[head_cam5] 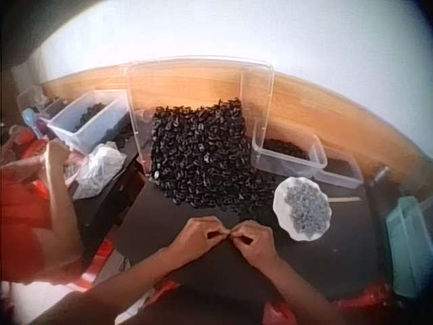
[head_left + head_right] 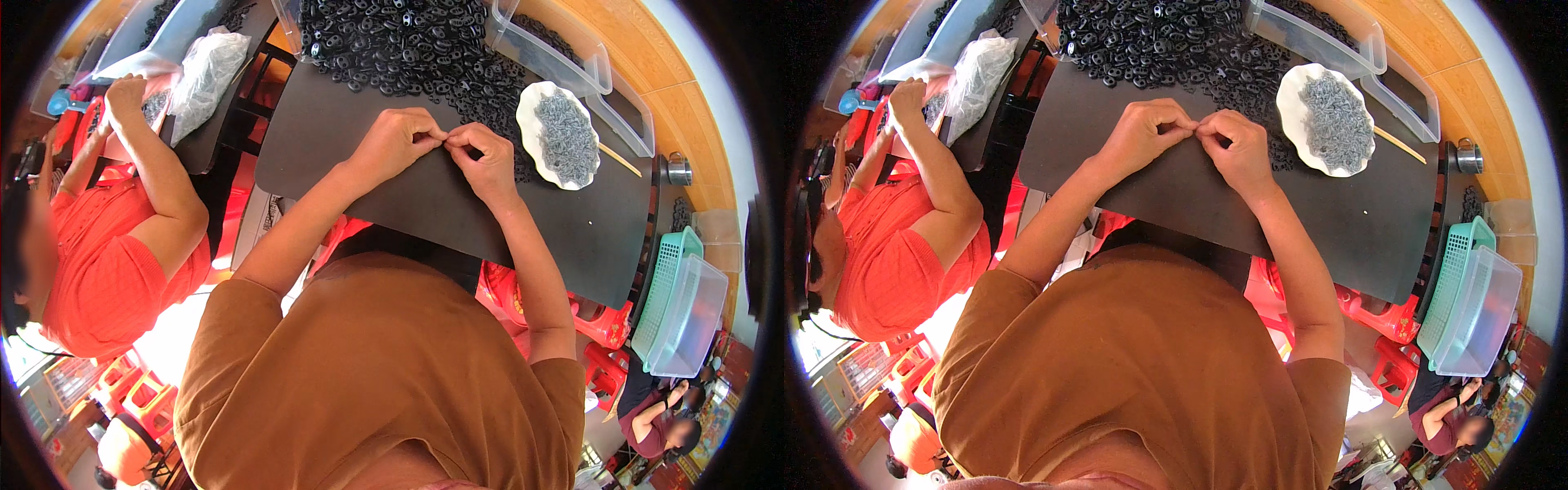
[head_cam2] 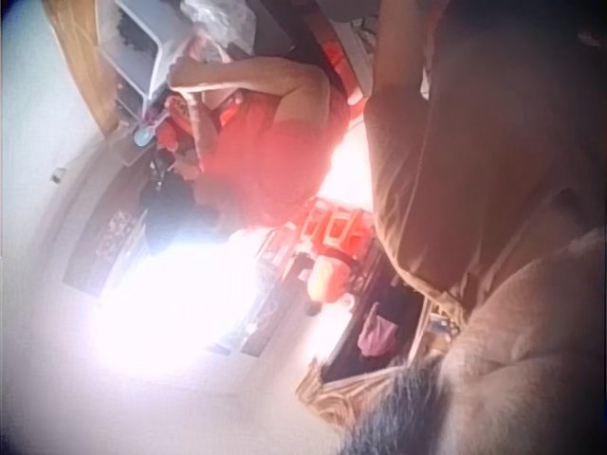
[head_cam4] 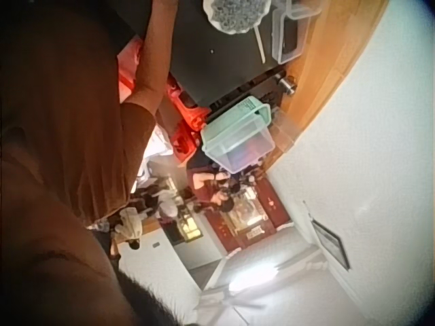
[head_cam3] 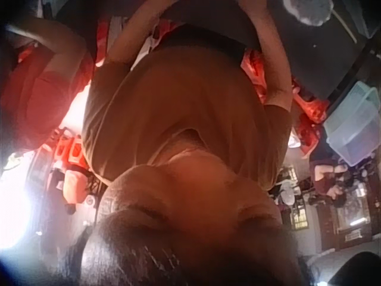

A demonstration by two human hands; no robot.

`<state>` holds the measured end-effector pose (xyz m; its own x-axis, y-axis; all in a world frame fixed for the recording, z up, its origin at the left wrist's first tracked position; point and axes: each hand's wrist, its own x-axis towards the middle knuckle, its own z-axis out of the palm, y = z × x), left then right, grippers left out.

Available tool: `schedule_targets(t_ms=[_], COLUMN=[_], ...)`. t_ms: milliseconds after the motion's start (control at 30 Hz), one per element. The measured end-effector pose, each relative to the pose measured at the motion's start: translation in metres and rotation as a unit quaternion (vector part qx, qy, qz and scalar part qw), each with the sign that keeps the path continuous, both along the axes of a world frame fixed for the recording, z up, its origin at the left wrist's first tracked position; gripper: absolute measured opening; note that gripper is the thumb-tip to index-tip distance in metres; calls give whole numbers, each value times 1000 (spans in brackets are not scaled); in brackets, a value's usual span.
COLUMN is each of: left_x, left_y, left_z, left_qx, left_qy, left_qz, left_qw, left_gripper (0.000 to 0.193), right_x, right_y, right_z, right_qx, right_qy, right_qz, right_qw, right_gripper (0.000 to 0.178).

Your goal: The person sits at a table and repeatedly picks up small black plastic rings and metal pins from a pile. They insert the pins into the rings by hand and place the assembled units into a white bowl. The process is repetitive and involves fine motor manipulation of small parts.

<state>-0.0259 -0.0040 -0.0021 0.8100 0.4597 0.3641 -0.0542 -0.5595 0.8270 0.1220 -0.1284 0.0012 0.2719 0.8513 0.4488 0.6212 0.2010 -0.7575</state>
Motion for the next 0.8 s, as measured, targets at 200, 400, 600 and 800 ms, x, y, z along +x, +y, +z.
schedule_targets(t_ms=[200, 400, 600, 800], left_x=[1, 0, -5, -32], left_y=[0, 1, 4, -4], left_z=[-3, -2, 1, 7], left_qx=[8, -5, -109, -56], left_qy=[-1, 15, -7, 17], left_qz=[-3, -4, 41, 37], left_qw=[1000, 1000, 993, 998], left_gripper=[7, 10, 20, 15], right_x=[-1, 0, 7, 64], right_y=[-2, -1, -3, -3], right_z=[0, 2, 5, 58], right_qx=[-1, -34, -79, -133], right_qy=[-26, 11, 132, 98], right_qz=[0, -7, -35, -61], right_qw=[1000, 999, 988, 984], right_gripper=[8, 8, 10, 17])
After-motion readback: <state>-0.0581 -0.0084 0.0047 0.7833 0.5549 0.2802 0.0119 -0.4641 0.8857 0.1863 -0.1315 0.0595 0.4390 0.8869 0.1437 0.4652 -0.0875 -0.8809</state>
